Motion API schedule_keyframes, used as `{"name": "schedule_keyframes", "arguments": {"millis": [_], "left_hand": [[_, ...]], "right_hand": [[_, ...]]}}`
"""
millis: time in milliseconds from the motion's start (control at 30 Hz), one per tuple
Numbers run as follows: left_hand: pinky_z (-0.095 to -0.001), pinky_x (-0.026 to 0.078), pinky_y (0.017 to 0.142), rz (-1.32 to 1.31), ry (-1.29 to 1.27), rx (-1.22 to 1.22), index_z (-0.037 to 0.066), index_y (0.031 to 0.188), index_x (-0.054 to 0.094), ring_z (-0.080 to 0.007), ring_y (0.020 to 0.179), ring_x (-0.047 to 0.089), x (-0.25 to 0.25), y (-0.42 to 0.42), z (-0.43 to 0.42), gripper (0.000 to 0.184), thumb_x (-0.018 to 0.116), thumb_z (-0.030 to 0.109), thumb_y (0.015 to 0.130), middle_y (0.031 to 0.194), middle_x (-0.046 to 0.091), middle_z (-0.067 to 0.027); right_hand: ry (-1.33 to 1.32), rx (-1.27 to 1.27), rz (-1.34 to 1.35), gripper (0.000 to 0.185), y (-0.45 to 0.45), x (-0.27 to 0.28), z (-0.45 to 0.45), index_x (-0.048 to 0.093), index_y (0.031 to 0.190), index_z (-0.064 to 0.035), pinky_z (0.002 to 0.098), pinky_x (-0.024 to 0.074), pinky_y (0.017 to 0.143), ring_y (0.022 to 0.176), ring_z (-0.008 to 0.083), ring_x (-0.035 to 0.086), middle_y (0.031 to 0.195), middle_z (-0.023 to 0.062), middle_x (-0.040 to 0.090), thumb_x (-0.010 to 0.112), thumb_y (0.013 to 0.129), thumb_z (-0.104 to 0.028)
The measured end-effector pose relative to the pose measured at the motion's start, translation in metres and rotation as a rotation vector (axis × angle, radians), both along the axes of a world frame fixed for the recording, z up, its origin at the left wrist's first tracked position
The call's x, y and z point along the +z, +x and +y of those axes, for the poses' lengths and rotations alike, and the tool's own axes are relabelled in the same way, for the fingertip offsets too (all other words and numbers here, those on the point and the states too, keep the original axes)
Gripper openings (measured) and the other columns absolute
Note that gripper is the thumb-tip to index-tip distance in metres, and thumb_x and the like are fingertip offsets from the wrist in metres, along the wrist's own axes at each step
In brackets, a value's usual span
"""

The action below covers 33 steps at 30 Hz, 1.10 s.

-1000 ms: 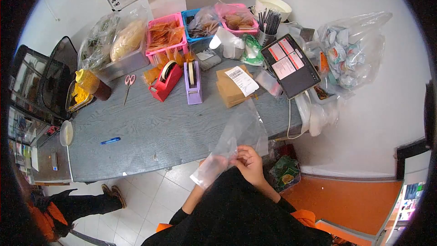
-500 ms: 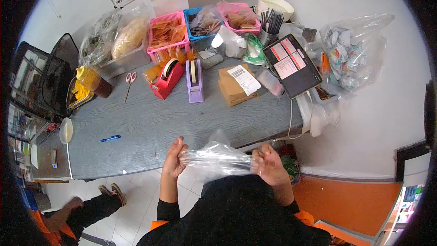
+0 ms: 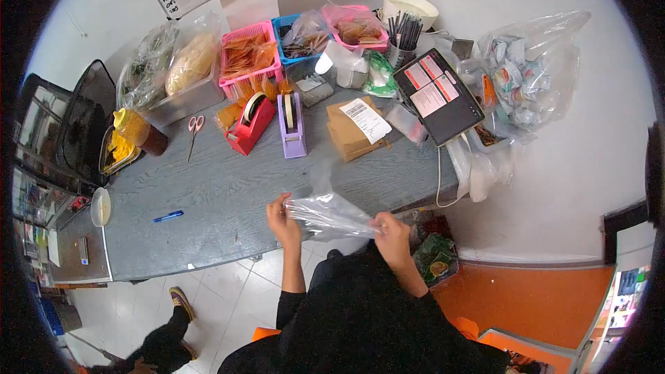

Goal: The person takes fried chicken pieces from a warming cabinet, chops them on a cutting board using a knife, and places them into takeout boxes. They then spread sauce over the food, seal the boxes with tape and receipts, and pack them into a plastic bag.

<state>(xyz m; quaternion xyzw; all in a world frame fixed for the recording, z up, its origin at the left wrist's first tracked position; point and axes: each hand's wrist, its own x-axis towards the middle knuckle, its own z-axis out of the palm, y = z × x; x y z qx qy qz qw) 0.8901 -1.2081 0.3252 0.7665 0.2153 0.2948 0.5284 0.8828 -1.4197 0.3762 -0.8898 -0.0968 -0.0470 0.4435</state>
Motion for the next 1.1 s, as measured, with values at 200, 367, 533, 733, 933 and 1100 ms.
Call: {"name": "schedule_keyframes", "arguments": {"millis": [200,367,533,733,933,1100], "left_hand": [[-0.0279,0.039,0.078,-0.079,-0.282,-0.426,0.0,0.108,0.046,-0.0189,0.088,0.051,0.027,-0.013,-0.063,0.03,0.039,-0.001,0.079,0.101,0.051,-0.0135],[-0.022,0.038,0.064,-0.008,-0.589,-0.925,0.002,0.109,0.045,-0.0126,0.071,0.048,0.04,-0.043,-0.128,0.033,0.036,-0.005,0.078,0.082,0.05,-0.0061],[-0.0177,0.023,0.045,0.236,-1.06,-0.986,0.006,0.103,0.047,-0.0036,0.049,0.028,0.062,-0.039,-0.107,0.019,0.04,0.012,0.086,0.06,0.032,0.0058],[-0.0191,0.03,0.048,0.221,-0.659,-0.992,0.007,0.094,0.052,-0.0066,0.051,0.036,0.093,-0.057,-0.095,0.02,0.039,0.021,0.088,0.062,0.041,0.0042],[-0.0233,0.04,0.065,0.189,-0.481,-0.982,0.003,0.094,0.052,-0.0151,0.07,0.053,0.085,-0.072,-0.051,0.022,0.045,0.022,0.085,0.07,0.053,-0.0031],[-0.0333,0.032,0.082,0.153,0.265,-0.343,0.005,0.119,0.033,-0.0255,0.107,0.036,0.039,-0.042,-0.031,0.059,0.058,0.034,0.074,0.11,0.04,-0.0181]], "right_hand": [[0.064,-0.327,-0.226,0.01,0.036,-0.009,-0.012,0.053,0.076,-0.0017,0.0329,0.04,0.055,0.062,0.0263,0.051,0.067,0.0114,0.052,0.057,0.068,-0.005],[0.164,-0.02,-0.305,0.01,0.063,-0.07,-0.022,0.052,0.061,-0.0033,0.027,0.0367,0.047,0.052,0.0166,0.047,0.058,0.0066,0.049,0.058,0.065,-0.011],[0.226,-0.305,-0.053,0.019,0.102,-0.095,-0.052,0.048,0.056,-0.0027,0.0286,0.0334,0.042,0.042,0.0165,0.04,0.05,0.0065,0.047,0.062,0.062,-0.016],[0.36,-0.263,-0.112,0.019,0.118,-0.08,-0.093,0.054,0.063,-0.0003,0.0286,0.038,0.048,0.05,0.016,0.048,0.055,0.0054,0.053,0.061,0.063,-0.018],[0.151,-0.497,-0.344,0.013,0.109,-0.046,-0.164,0.058,0.067,-0.0007,0.0264,0.0396,0.049,0.052,0.0132,0.05,0.058,0.004,0.055,0.064,0.063,-0.011],[-0.177,-0.564,-0.423,0.036,0.071,0.047,-0.079,0.056,0.08,-0.0055,0.028,0.042,0.051,0.058,0.0168,0.053,0.063,0.0046,0.051,0.073,0.056,-0.025]]}}
